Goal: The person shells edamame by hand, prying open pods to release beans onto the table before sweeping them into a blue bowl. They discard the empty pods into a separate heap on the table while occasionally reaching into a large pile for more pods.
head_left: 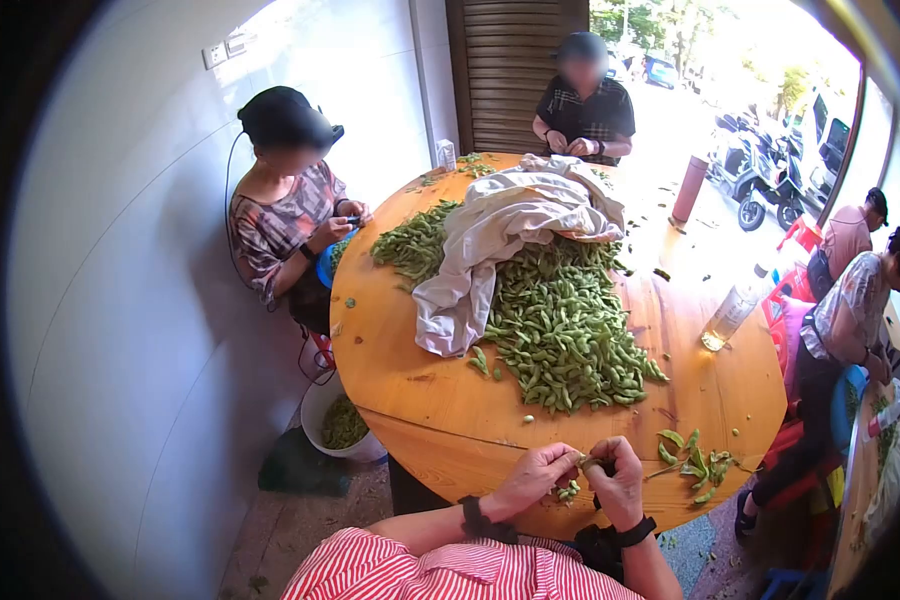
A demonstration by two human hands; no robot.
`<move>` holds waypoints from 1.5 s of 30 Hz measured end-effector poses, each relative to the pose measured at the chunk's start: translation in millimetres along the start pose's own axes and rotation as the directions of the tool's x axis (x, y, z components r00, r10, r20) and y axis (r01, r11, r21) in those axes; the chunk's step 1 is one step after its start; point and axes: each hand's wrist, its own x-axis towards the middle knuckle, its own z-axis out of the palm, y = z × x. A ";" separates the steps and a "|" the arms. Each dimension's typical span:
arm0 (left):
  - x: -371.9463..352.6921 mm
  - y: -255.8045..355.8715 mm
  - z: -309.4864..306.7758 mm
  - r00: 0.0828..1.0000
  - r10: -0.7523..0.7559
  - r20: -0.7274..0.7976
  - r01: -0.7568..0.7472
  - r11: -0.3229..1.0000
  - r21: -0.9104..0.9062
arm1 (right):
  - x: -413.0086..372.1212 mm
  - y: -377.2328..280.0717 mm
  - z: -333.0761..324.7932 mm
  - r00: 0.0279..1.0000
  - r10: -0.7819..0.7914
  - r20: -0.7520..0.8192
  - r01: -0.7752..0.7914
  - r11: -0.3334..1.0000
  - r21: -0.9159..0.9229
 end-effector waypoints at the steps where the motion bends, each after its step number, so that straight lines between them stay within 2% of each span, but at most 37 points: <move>1: -1.2 2.0 -0.9 1.000 -0.027 0.011 0.027 0.999 -0.037 | 1.2 -3.1 0.1 1.000 0.003 -0.008 -0.003 1.000 -0.001; 5: -6.2 17.9 -2.1 0.996 -0.084 0.034 0.086 0.995 -0.053 | 4.3 -5.8 -4.8 0.996 0.072 -0.043 -0.070 0.997 0.040; 6: -1.9 10.3 -4.8 0.997 -0.046 0.061 0.054 0.989 -0.139 | 4.4 -5.4 -5.5 1.000 0.014 -0.005 -0.014 1.000 -0.005; 7: -1.3 9.2 -6.8 0.994 -0.052 0.092 0.064 0.989 -0.133 | 3.8 -5.9 -6.0 0.998 -0.042 0.037 0.044 0.998 -0.049; 9: -0.8 13.2 -12.3 0.988 -0.080 0.134 0.103 0.979 -0.178 | 2.3 -7.1 -5.7 0.999 -0.032 0.006 0.032 0.999 -0.042; 11: -3.3 22.6 -10.7 0.982 -0.106 0.157 0.134 0.973 -0.187 | 3.3 -7.0 -6.1 0.969 -0.240 0.057 0.245 0.962 -0.121; 13: -2.9 27.4 -10.5 0.970 -0.165 0.178 0.207 0.944 -0.257 | 1.0 -19.7 -8.3 0.962 -0.263 0.068 0.272 0.941 -0.201; 15: -2.4 25.2 -8.0 0.975 -0.167 0.145 0.199 0.951 -0.239 | 0.2 -24.1 -8.7 0.925 -0.371 0.079 0.369 0.833 -0.412; 17: -1.5 25.1 -4.8 0.980 -0.166 0.108 0.187 0.957 -0.223 | 1.0 -25.1 -10.2 0.903 -0.419 0.097 0.412 0.781 -0.469; 18: -2.5 26.8 -2.2 0.984 -0.160 0.075 0.169 0.976 -0.135 | 1.2 -24.9 -10.7 0.878 -0.462 0.124 0.455 0.724 -0.519; 19: -3.7 28.4 -0.3 0.988 -0.151 0.043 0.153 0.987 -0.045 | 1.4 -24.3 -11.4 0.879 -0.462 0.119 0.451 0.724 -0.521; 21: -4.7 31.8 2.5 0.987 -0.149 0.056 0.150 0.988 -0.027 | 3.2 -22.2 -13.9 0.846 -0.492 0.206 0.509 0.632 -0.584; 24: -3.1 29.1 0.3 0.981 -0.168 0.097 0.171 0.985 -0.024 | 6.8 -19.2 -16.7 0.826 -0.500 0.262 0.553 0.623 -0.554; 26: -2.5 25.8 -0.8 0.973 -0.192 0.129 0.198 0.980 -0.036 | 9.1 -18.9 -17.5 0.827 -0.501 0.257 0.555 0.647 -0.524; 28: -2.3 24.0 -0.3 0.979 -0.146 0.142 0.150 0.989 -0.017 | 10.0 -18.7 -16.9 0.829 -0.499 0.252 0.554 0.673 -0.490; 32: -3.7 25.9 0.9 0.977 -0.159 0.143 0.165 0.986 -0.025 | 7.5 -18.2 -15.5 0.875 -0.420 0.239 0.484 0.754 -0.444; 33: -4.6 29.7 1.7 0.967 -0.199 0.162 0.207 0.978 -0.038 | 6.6 -17.8 -14.7 0.888 -0.401 0.224 0.460 0.770 -0.442; 38: 2.1 20.1 -4.3 0.935 -0.317 0.161 0.338 0.934 -0.120 | 6.5 -4.6 -11.8 0.887 -0.424 0.182 0.457 0.757 -0.468; 40: 5.0 10.4 -9.2 0.935 -0.287 0.207 0.339 0.894 -0.292 | 6.2 -3.8 -11.4 0.899 -0.406 0.165 0.433 0.769 -0.471; 43: 7.0 10.7 -12.2 0.926 -0.295 0.234 0.356 0.888 -0.290 | 6.3 -9.1 -12.7 0.903 -0.374 0.214 0.430 0.771 -0.470; 45: 6.8 15.1 -7.9 0.933 -0.308 0.188 0.354 0.884 -0.306 | 6.4 -9.4 -11.6 0.911 -0.345 0.227 0.413 0.765 -0.493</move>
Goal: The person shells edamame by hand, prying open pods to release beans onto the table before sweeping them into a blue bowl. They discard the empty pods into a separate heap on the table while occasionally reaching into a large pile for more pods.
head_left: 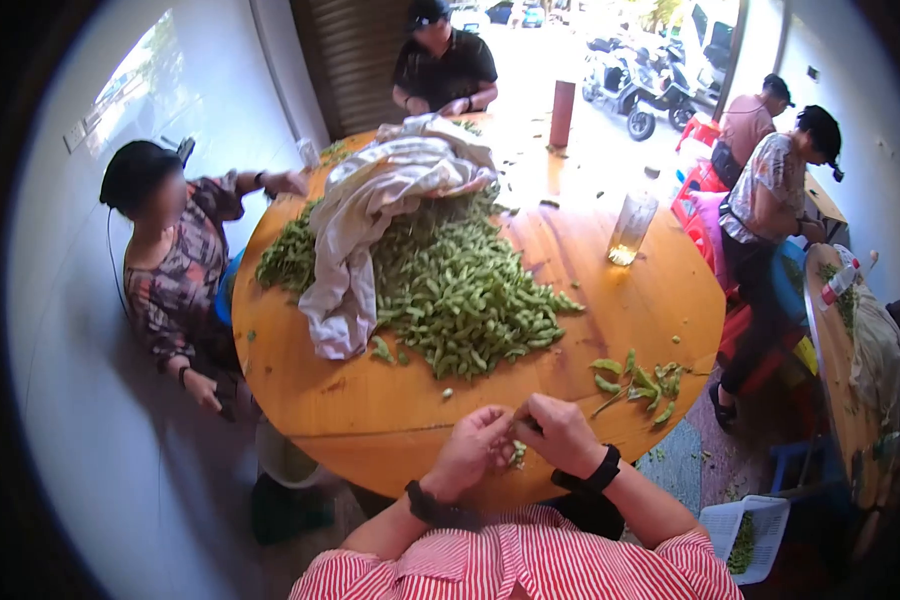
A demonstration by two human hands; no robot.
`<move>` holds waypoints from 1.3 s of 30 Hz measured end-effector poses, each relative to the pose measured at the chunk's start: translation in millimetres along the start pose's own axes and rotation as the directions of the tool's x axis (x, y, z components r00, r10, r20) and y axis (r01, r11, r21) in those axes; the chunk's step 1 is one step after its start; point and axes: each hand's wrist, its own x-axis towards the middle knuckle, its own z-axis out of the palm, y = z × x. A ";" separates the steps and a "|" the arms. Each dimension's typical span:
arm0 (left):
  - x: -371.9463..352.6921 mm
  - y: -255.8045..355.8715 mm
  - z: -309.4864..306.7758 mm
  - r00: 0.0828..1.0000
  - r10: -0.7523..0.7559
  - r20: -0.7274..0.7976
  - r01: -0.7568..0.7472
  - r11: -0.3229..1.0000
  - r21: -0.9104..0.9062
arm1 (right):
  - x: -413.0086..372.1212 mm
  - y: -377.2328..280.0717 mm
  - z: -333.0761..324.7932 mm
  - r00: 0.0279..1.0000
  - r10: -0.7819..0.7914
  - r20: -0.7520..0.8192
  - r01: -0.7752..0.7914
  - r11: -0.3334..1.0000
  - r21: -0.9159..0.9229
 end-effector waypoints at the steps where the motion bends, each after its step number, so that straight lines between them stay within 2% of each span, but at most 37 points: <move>1: 0.7 -0.8 -0.7 1.000 0.013 0.004 -0.013 1.000 -0.010 | -0.1 2.5 2.2 1.000 -0.022 -0.012 0.021 0.999 -0.045; 4: -1.9 3.8 3.1 0.998 0.040 -0.051 -0.036 0.997 0.070 | 2.0 4.6 1.1 0.998 -0.058 0.005 0.058 0.997 -0.059; 6: 0.0 1.1 -0.8 0.984 0.165 -0.070 -0.132 0.930 0.344 | 3.9 10.4 -1.0 0.999 -0.051 0.013 0.052 0.996 -0.074; 7: 1.9 -3.8 -5.2 0.957 0.287 -0.046 -0.230 0.846 0.482 | 5.0 17.3 -2.3 0.999 -0.040 -0.008 0.038 0.982 -0.186; 8: 1.3 -4.7 -7.4 0.957 0.285 -0.048 -0.227 0.846 0.483 | 6.0 23.5 -5.7 0.999 -0.031 -0.033 0.020 0.955 -0.297; 9: -0.7 -3.0 -8.0 0.907 0.420 0.027 -0.320 0.645 0.694 | 6.9 28.8 -12.2 0.999 -0.011 -0.048 -0.007 0.934 -0.358; 10: -2.4 -1.4 -8.6 0.842 0.522 0.137 -0.377 0.386 0.842 | 7.0 37.3 -15.0 0.997 0.025 -0.068 -0.054 0.886 -0.460; 11: -3.7 0.3 -9.6 0.843 0.521 0.137 -0.376 0.387 0.842 | 6.9 41.7 -21.9 0.995 0.080 -0.053 -0.096 0.854 -0.512; 12: -5.3 2.3 -11.2 0.812 0.562 0.159 -0.395 0.328 0.858 | 8.5 42.6 -27.8 0.990 0.136 -0.041 -0.135 0.816 -0.561; 13: -7.1 4.8 -13.1 0.779 0.599 0.184 -0.411 0.267 0.871 | 9.9 41.0 -33.5 0.989 0.140 -0.040 -0.138 0.817 -0.560; 14: -8.8 11.3 -15.8 0.782 0.596 0.183 -0.410 0.270 0.871 | 10.7 36.5 -41.3 0.989 0.126 -0.082 -0.151 0.808 -0.569; 16: -10.4 29.6 -22.6 0.683 0.705 0.194 -0.299 0.028 0.954 | 11.3 28.7 -51.6 0.985 0.122 -0.126 -0.173 0.798 -0.577; 17: -8.4 35.1 -27.5 0.686 0.701 0.195 -0.302 0.030 0.953 | 11.7 26.4 -55.5 0.980 0.143 -0.138 -0.197 0.790 -0.580; 19: -1.2 40.4 -37.3 0.665 0.729 0.162 -0.157 -0.076 0.985 | 10.8 24.1 -56.4 0.977 0.156 -0.145 -0.211 0.802 -0.558; 20: 1.1 40.7 -39.2 0.666 0.728 0.164 -0.159 -0.076 0.984 | 9.4 25.0 -51.9 0.977 0.157 -0.146 -0.213 0.801 -0.559; 23: 5.0 40.9 -38.2 0.709 0.670 0.221 -0.154 -0.159 0.975 | 4.1 18.7 -31.5 0.979 0.200 -0.037 -0.201 0.925 -0.321; 24: 4.7 38.1 -33.4 0.735 0.634 0.242 -0.196 -0.143 0.970 | 2.8 17.9 -25.6 0.979 0.201 -0.039 -0.203 0.925 -0.320; 26: 3.2 31.7 -23.2 0.758 0.596 0.265 -0.238 -0.126 0.963 | 0.6 22.7 -13.9 0.982 0.188 0.030 -0.179 0.964 -0.197; 27: 1.4 28.0 -17.9 0.778 0.556 0.293 -0.295 -0.088 0.951 | 0.2 23.9 -8.8 0.988 0.157 -0.011 -0.157 0.973 -0.168; 30: 3.8 24.0 -12.6 0.810 0.483 0.333 -0.371 -0.018 0.929 | -1.9 23.7 -5.1 0.989 0.147 -0.012 -0.147 0.975 -0.169; 32: 13.7 28.3 -13.3 0.749 0.561 0.354 -0.351 -0.117 0.929 | -4.0 18.0 -4.4 0.982 0.186 0.023 -0.178 0.966 -0.185; 33: 20.2 35.8 -12.3 0.749 0.558 0.357 -0.355 -0.116 0.927 | -5.1 15.6 -4.1 0.974 0.220 0.059 -0.204 0.957 -0.205; 35: 33.6 57.2 -12.3 0.743 0.585 0.327 -0.156 -0.323 0.933 | -9.0 14.7 -0.2 0.980 0.192 0.061 -0.174 0.960 -0.218; 36: 42.9 62.8 -18.4 0.736 0.581 0.347 -0.129 -0.383 0.915 | -10.5 14.0 2.0 0.985 0.157 0.065 -0.139 0.963 -0.230; 38: 51.0 66.8 -25.6 0.755 0.555 0.348 -0.122 -0.403 0.907 | -13.2 11.8 8.5 0.989 0.143 0.045 -0.130 0.966 -0.226; 39: 51.1 69.3 -24.5 0.754 0.552 0.355 -0.127 -0.407 0.904 | -14.6 13.1 12.6 0.994 0.104 -0.041 -0.109 0.982 -0.157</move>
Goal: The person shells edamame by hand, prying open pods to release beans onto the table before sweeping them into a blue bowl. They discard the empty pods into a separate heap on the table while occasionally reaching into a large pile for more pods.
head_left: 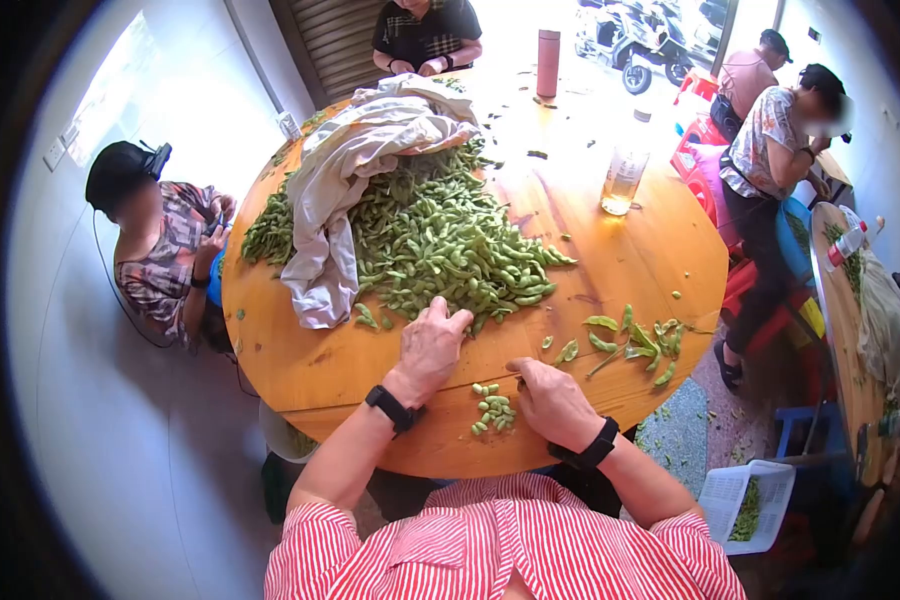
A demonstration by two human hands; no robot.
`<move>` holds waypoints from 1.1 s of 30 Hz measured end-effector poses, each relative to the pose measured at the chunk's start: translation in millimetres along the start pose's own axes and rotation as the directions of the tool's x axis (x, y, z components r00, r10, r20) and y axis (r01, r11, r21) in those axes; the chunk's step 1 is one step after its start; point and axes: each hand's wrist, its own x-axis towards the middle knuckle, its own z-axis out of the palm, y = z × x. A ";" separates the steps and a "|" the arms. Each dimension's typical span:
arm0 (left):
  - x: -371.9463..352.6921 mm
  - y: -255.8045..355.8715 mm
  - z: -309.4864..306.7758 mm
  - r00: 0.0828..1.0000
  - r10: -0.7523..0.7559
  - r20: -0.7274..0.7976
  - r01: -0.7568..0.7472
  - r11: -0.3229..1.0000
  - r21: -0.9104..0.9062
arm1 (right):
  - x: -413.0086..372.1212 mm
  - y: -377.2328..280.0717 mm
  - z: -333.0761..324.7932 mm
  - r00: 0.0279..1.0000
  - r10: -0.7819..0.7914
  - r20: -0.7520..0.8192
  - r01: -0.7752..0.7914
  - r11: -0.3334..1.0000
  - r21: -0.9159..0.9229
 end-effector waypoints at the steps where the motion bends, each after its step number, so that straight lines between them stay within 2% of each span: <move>1: 0.3 0.8 -2.4 1.000 0.021 0.002 -0.021 1.000 -0.001 | -1.6 0.5 1.8 0.996 -0.017 -0.090 0.024 0.997 0.070; 3: -0.1 4.2 -10.0 0.999 0.043 0.010 -0.043 0.999 -0.005 | -3.1 2.4 -5.8 0.999 0.001 -0.040 0.002 0.998 0.061; 6: 6.3 9.4 -23.3 0.955 0.112 -0.274 -0.152 0.980 -0.131 | -1.1 -3.9 -19.9 0.998 0.049 0.048 -0.051 0.998 0.039; 8: 6.4 10.3 -25.7 0.944 0.106 -0.312 -0.165 0.971 -0.171 | 0.0 -4.0 -21.2 0.993 0.084 0.084 -0.086 0.996 0.025; 9: 6.0 11.2 -27.3 0.931 0.096 -0.351 -0.178 0.961 -0.209 | 0.3 -1.6 -18.3 0.998 0.041 0.037 -0.044 0.995 0.088; 10: -0.7 18.7 -28.5 0.966 -0.063 -0.250 -0.046 0.912 -0.408 | 0.7 -0.5 -16.6 1.000 0.000 -0.013 0.002 0.989 0.148; 11: -6.5 22.4 -25.3 0.967 -0.062 -0.247 -0.046 0.911 -0.409 | 1.7 -2.3 -16.4 1.000 0.003 -0.013 -0.001 0.989 0.149; 12: -12.2 25.7 -22.0 0.980 -0.194 -0.052 0.118 0.766 -0.632 | 2.7 -6.0 -16.4 0.997 0.069 -0.022 -0.062 0.971 0.229; 13: -17.9 29.6 -18.0 0.948 -0.269 0.171 0.298 0.555 -0.777 | 3.5 -9.2 -16.7 0.990 0.136 -0.026 -0.121 0.944 0.308; 14: -23.9 35.3 -12.8 0.933 -0.269 0.240 0.328 0.358 -0.874 | 4.4 -11.5 -17.8 0.989 0.144 -0.027 -0.128 0.943 0.308; 15: -27.9 41.4 -12.3 0.932 -0.264 0.247 0.332 0.356 -0.874 | 5.7 -13.4 -19.3 0.977 0.210 0.045 -0.211 0.906 0.367; 16: -31.4 48.5 -15.2 0.898 -0.272 0.345 0.412 0.248 -0.877 | 6.4 -13.9 -20.2 0.956 0.269 0.120 -0.295 0.859 0.419; 17: -35.4 52.8 -15.9 0.857 -0.270 0.440 0.487 0.139 -0.863 | 6.4 -12.9 -19.9 0.954 0.277 0.118 -0.301 0.857 0.418; 19: -44.3 53.2 -10.7 0.852 -0.228 0.471 0.501 0.096 -0.860 | 5.9 -10.1 -18.5 0.922 0.336 0.192 -0.387 0.776 0.499; 21: -49.5 57.1 -10.2 0.852 -0.242 0.465 0.469 -0.044 -0.882 | 5.7 -9.2 -19.2 0.901 0.363 0.238 -0.434 0.719 0.543; 22: -50.8 57.1 -9.6 0.849 -0.241 0.470 0.474 -0.045 -0.880 | 5.6 -9.1 -19.5 0.880 0.381 0.283 -0.474 0.660 0.583; 24: -52.4 56.3 -8.8 0.862 -0.229 0.452 0.442 -0.095 -0.892 | 6.2 -11.6 -21.8 0.875 0.372 0.308 -0.483 0.659 0.576; 28: -54.4 55.4 -11.4 0.830 -0.214 0.516 0.516 -0.057 -0.854 | 5.5 -12.4 -21.9 0.874 0.336 0.352 -0.486 0.629 0.607; 31: -56.3 57.1 -9.9 0.829 -0.229 0.511 0.524 -0.005 -0.852 | 4.6 -9.9 -19.4 0.883 0.329 0.336 -0.469 0.663 0.584; 33: -57.0 58.0 -7.9 0.852 -0.263 0.453 0.498 0.142 -0.855 | 5.0 -10.3 -19.6 0.884 0.335 0.326 -0.466 0.685 0.560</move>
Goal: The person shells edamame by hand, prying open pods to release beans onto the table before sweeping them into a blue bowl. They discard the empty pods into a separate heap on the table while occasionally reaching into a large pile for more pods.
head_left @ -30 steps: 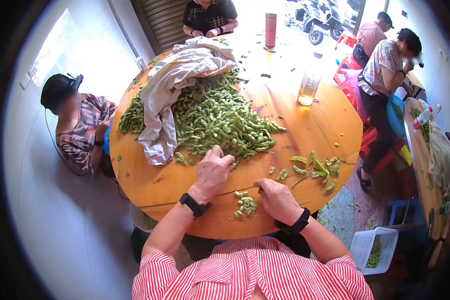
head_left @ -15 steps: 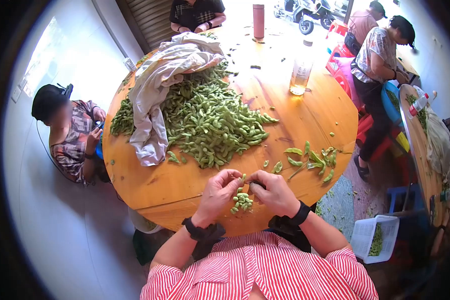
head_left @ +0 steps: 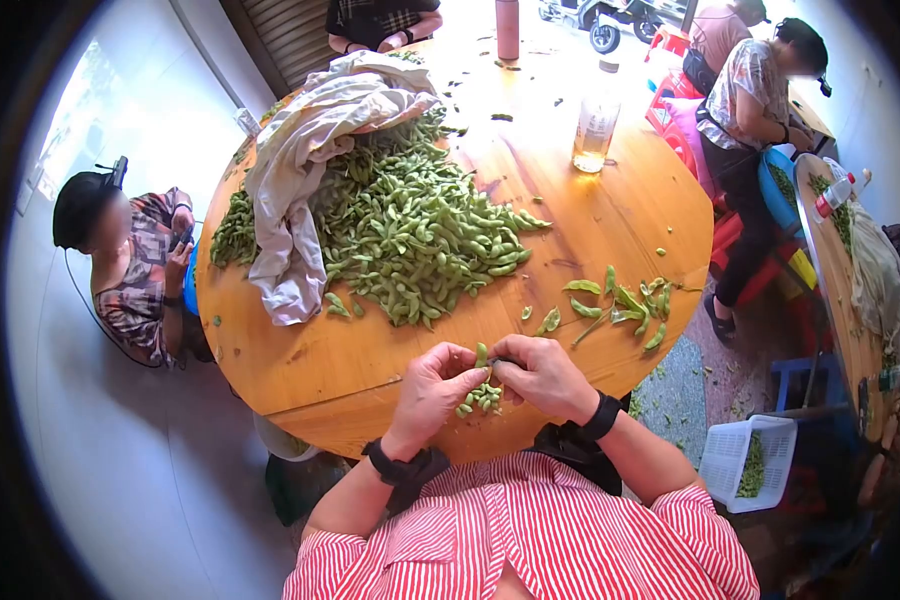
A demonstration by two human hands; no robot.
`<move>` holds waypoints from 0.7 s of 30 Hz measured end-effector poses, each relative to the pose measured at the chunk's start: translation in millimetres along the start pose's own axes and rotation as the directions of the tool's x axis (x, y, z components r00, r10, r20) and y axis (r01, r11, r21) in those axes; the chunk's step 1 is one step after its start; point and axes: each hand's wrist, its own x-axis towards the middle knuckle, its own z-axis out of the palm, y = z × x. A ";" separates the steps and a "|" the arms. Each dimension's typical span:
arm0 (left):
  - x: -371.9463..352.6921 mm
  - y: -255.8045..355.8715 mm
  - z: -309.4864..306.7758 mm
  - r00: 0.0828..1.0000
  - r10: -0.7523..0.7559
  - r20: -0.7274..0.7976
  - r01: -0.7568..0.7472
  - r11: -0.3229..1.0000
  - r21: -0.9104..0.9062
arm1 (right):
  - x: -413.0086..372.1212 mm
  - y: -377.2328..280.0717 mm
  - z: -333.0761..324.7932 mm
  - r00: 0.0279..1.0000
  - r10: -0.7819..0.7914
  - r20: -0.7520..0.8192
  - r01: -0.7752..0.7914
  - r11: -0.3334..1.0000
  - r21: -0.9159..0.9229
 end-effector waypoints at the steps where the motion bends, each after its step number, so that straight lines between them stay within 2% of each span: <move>1: 0.1 -1.4 0.1 1.000 -0.001 0.000 0.001 1.000 0.000 | 0.0 -0.2 0.2 1.000 -0.004 -0.012 0.003 0.999 -0.033; 2: 0.0 -3.2 0.3 1.000 0.012 -0.010 -0.012 0.999 0.031 | 0.5 1.7 0.6 1.000 -0.003 -0.012 0.002 0.999 -0.033; 4: -0.8 -5.1 1.3 1.000 0.024 -0.018 -0.023 0.998 0.062 | 1.7 7.4 2.2 0.989 -0.143 -0.046 0.135 0.980 -0.146; 6: -2.0 -6.2 2.3 0.996 0.085 -0.037 -0.076 0.979 0.191 | 1.5 8.3 4.5 0.984 -0.167 -0.065 0.154 0.973 -0.170; 7: -2.8 -7.0 3.0 0.996 0.084 -0.037 -0.075 0.979 0.191 | 1.3 8.7 6.0 0.978 -0.193 -0.082 0.175 0.965 -0.195; 9: -3.8 -8.2 4.8 0.943 0.334 0.012 -0.288 0.794 0.535 | 0.9 9.7 10.0 0.966 -0.233 -0.111 0.198 0.946 -0.256; 10: -4.6 -7.7 6.8 0.943 0.334 0.012 -0.288 0.794 0.535 | 1.0 10.2 11.7 0.952 -0.275 -0.137 0.221 0.922 -0.317; 12: -6.9 -5.1 10.8 0.825 0.555 0.107 -0.452 0.535 0.714 | 1.8 11.2 14.1 0.949 -0.284 -0.135 0.221 0.908 -0.355; 13: -6.7 -4.6 10.9 0.826 0.554 0.107 -0.451 0.536 0.714 | 2.1 11.5 15.3 0.947 -0.293 -0.131 0.221 0.893 -0.392; 15: -5.4 -3.4 10.9 0.722 0.664 0.193 -0.550 0.381 0.743 | 3.2 10.9 17.3 0.937 -0.326 -0.127 0.254 0.884 -0.392; 16: -5.7 -4.6 9.8 0.723 0.663 0.195 -0.550 0.381 0.743 | 3.7 10.6 17.4 0.924 -0.360 -0.125 0.287 0.873 -0.393; 17: -5.9 -7.2 7.4 0.757 0.630 0.174 -0.539 0.452 0.711 | 4.6 11.6 16.1 0.924 -0.360 -0.127 0.287 0.874 -0.393; 18: -5.7 -9.2 4.8 0.790 0.593 0.155 -0.523 0.520 0.675 | 5.6 13.7 14.0 0.923 -0.376 -0.079 0.314 0.856 -0.411; 19: -4.9 -10.5 2.1 0.790 0.593 0.156 -0.523 0.520 0.675 | 6.5 14.9 12.4 0.920 -0.391 -0.029 0.342 0.837 -0.428; 21: -3.6 -11.4 -4.0 0.942 0.327 0.077 -0.330 0.854 0.402 | 7.5 14.9 11.1 0.926 -0.378 -0.014 0.338 0.844 -0.417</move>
